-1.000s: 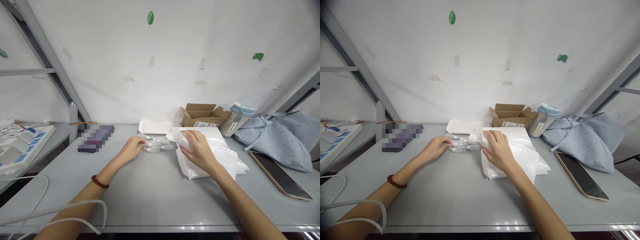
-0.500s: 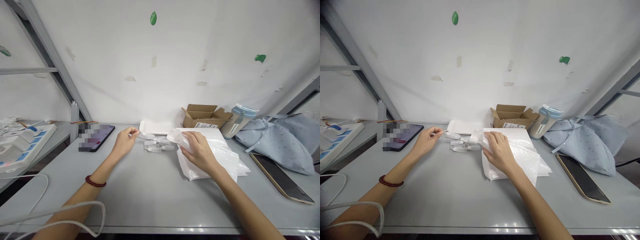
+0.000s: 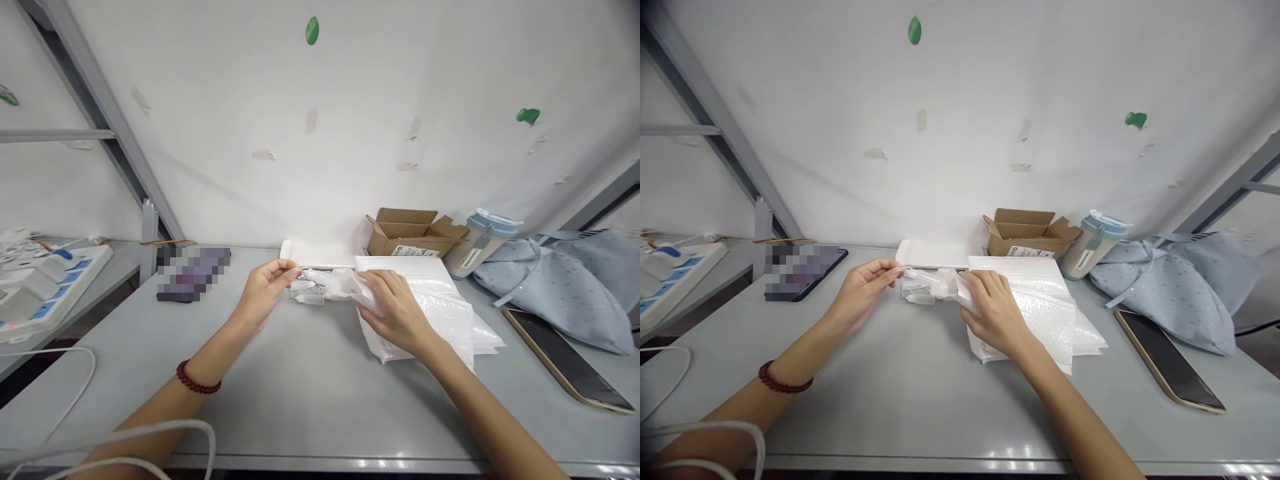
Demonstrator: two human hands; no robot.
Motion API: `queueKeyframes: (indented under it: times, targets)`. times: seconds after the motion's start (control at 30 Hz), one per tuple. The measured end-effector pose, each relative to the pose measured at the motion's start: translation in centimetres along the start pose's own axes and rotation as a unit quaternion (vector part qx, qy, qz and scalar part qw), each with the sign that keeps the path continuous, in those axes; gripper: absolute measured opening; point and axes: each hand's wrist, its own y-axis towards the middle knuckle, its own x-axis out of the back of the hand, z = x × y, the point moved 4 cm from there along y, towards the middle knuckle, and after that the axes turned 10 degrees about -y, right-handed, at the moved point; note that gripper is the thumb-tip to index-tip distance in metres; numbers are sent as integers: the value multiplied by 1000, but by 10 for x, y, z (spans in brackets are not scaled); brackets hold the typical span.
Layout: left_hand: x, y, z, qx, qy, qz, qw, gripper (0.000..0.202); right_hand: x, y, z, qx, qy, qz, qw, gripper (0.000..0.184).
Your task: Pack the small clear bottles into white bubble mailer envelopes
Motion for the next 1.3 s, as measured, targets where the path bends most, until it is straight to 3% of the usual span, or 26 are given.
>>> queueKeyframes:
  times: [0.17,0.43,0.57,0.9,1.1,1.3]
  targets:
    - [-6,-5,1,-2,3,30,1000,21,4,0,6,20,16,-21,999,46]
    - [-27,-18,16,51,29,93,994,20,6,-1,13,33,30,-77,996,43]
    - [-33,-22,20,80,15,118,990,21,3,-2,15,47,35,-72,996,40]
    - [-40,-29,38,188,-133,185,955,25,4,-1,17,61,64,-11,996,41]
    - [-39,-29,45,225,-162,146,950,17,8,-1,18,71,82,7,994,50]
    - [-41,-32,46,223,-155,109,956,13,11,-1,26,87,92,11,992,49]
